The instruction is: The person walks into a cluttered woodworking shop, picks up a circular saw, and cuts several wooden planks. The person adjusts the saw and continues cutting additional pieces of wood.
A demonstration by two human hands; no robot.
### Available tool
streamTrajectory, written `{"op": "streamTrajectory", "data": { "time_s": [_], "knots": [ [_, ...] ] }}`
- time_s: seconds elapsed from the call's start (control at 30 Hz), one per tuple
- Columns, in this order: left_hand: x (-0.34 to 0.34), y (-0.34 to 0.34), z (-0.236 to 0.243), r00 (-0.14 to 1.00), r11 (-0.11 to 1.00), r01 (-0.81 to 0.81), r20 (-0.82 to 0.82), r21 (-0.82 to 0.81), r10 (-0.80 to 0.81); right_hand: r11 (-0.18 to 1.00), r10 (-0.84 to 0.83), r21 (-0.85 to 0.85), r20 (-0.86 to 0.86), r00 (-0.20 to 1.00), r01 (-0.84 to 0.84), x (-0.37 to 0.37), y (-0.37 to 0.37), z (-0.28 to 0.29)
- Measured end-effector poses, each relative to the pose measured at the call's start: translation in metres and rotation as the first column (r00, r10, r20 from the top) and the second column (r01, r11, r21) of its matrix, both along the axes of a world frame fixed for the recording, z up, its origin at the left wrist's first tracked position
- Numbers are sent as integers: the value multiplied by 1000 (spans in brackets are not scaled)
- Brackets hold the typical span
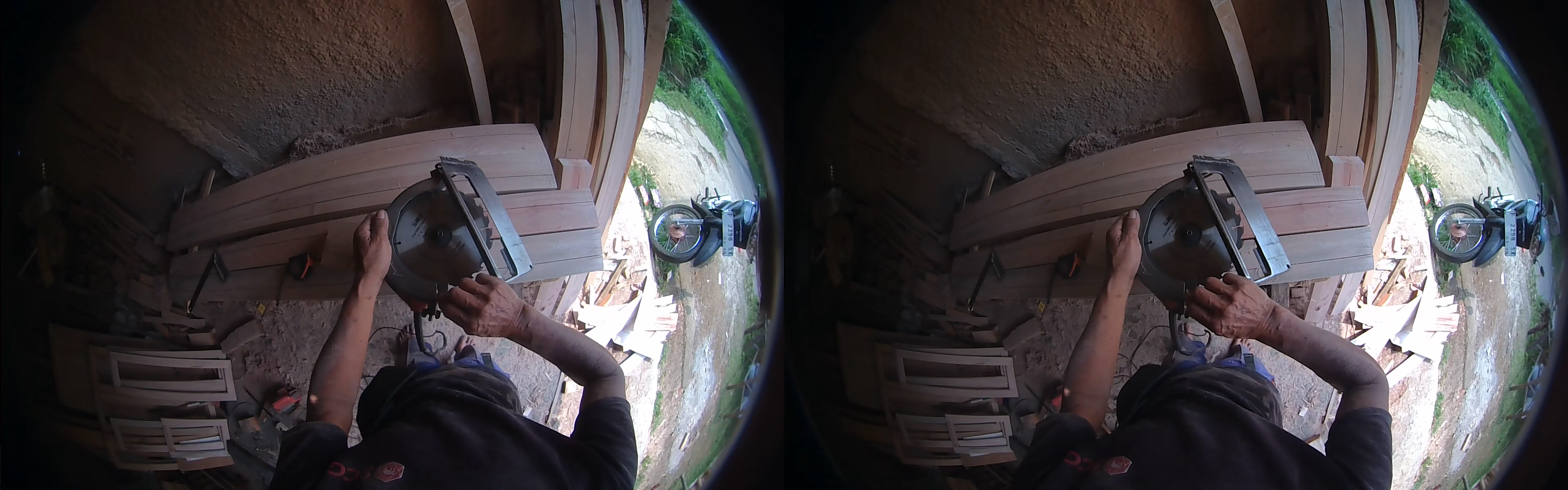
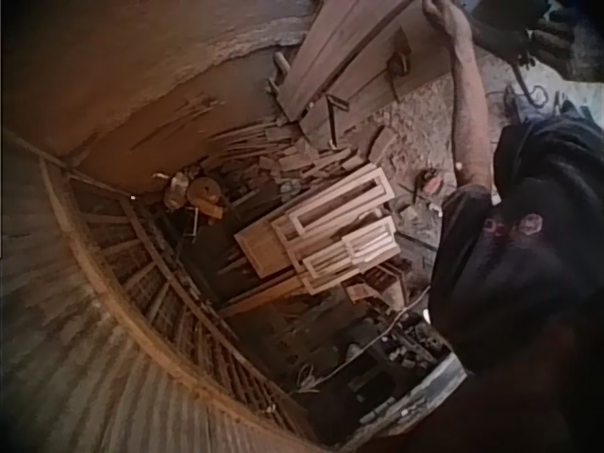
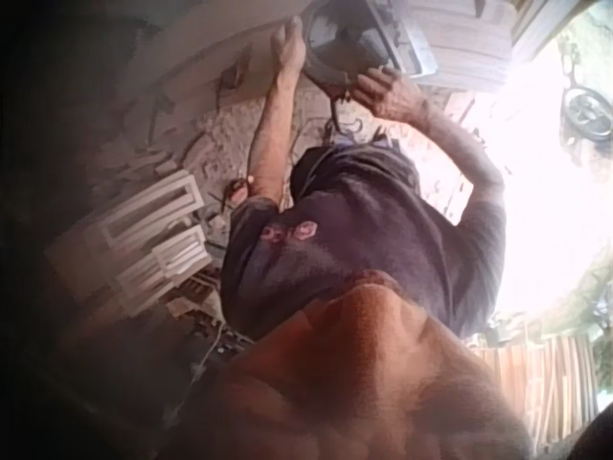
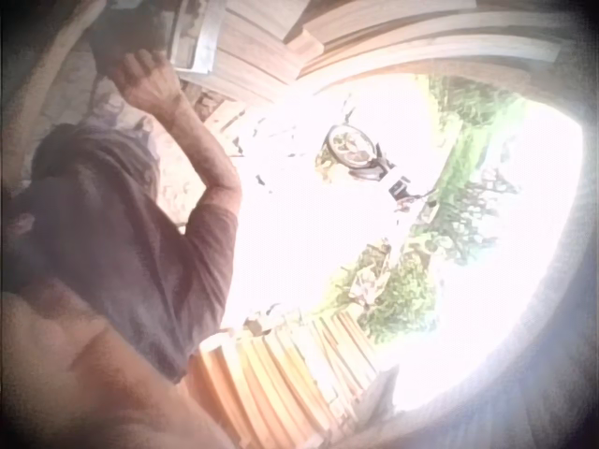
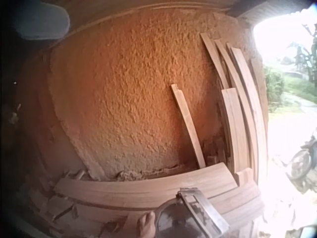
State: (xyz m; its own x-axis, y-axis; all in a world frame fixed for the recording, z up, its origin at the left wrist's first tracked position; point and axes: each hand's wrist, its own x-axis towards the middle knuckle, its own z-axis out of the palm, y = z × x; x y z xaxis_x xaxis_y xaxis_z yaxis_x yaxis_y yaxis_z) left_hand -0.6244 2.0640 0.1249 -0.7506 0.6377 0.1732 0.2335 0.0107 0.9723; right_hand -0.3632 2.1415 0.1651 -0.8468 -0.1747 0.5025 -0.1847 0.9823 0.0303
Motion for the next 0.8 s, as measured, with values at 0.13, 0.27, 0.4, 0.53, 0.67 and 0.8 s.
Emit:
{"op": "streamTrajectory", "data": {
  "time_s": [0.13,0.27,0.4,0.53,0.67,0.8],
  "knots": [
    [1,-1,0,1000,1000,-5,-28,-5,5,999,3,-33,33,999,-2,1,2,2],
    [3,0,-1,1000,999,-5,-3,33,5,1000,-1,-15,45,999,1,2,2,4],
    [1,-1,-1,999,1000,-8,-49,4,9,999,13,-31,56,998,-11,1,1,7],
    [3,1,-1,999,1000,-19,-40,9,19,999,21,-33,97,995,-18,2,2,9],
    [4,0,1,1000,999,12,-20,53,-11,1000,22,-23,92,996,-20,2,2,10],
    [3,-1,2,1000,1000,7,-24,11,-7,999,36,-22,75,997,-34,1,3,9]
  ]
}}
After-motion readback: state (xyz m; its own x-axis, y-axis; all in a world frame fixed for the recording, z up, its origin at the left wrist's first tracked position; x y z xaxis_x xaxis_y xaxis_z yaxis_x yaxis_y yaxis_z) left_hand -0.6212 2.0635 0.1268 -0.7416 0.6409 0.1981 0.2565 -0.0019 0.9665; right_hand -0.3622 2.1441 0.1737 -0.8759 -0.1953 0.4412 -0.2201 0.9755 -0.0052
